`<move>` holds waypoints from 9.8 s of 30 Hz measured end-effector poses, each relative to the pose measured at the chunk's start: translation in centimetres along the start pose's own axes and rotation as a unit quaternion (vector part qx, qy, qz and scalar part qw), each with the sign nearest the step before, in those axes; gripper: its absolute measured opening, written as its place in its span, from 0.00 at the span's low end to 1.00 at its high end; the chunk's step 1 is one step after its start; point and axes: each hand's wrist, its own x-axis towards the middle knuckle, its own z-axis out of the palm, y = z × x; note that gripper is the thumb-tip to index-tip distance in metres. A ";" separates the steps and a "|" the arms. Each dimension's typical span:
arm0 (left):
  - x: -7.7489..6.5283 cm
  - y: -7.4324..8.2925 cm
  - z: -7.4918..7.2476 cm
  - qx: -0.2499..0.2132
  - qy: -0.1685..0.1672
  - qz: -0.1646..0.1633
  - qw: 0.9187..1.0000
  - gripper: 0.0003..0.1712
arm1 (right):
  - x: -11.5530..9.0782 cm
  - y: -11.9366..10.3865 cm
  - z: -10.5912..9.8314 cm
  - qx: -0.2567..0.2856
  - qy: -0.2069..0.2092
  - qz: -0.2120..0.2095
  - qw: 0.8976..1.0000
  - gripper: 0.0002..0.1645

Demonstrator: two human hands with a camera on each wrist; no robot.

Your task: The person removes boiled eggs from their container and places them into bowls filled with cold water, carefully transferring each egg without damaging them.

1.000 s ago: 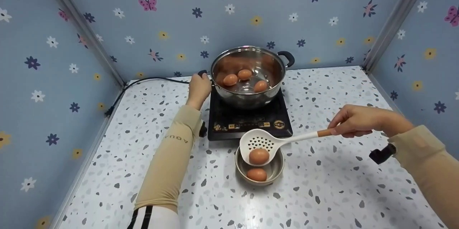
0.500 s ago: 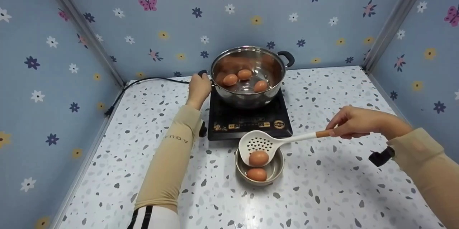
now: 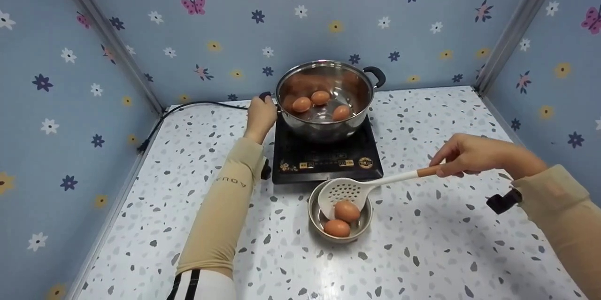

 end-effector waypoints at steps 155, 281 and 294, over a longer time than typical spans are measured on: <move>-0.1 0.0 -0.1 -0.003 0.003 -0.002 1.000 0.31 | 10.7 -8.3 -2.1 -0.014 0.304 0.059 0.951 0.20; 0.0 -0.1 0.1 0.002 0.001 0.002 1.000 0.29 | 8.1 -5.8 -4.4 0.216 0.098 0.064 0.969 0.14; -0.1 0.1 0.1 -0.007 -0.001 -0.001 1.000 0.29 | 6.8 -4.9 -4.5 0.210 0.094 0.049 0.972 0.13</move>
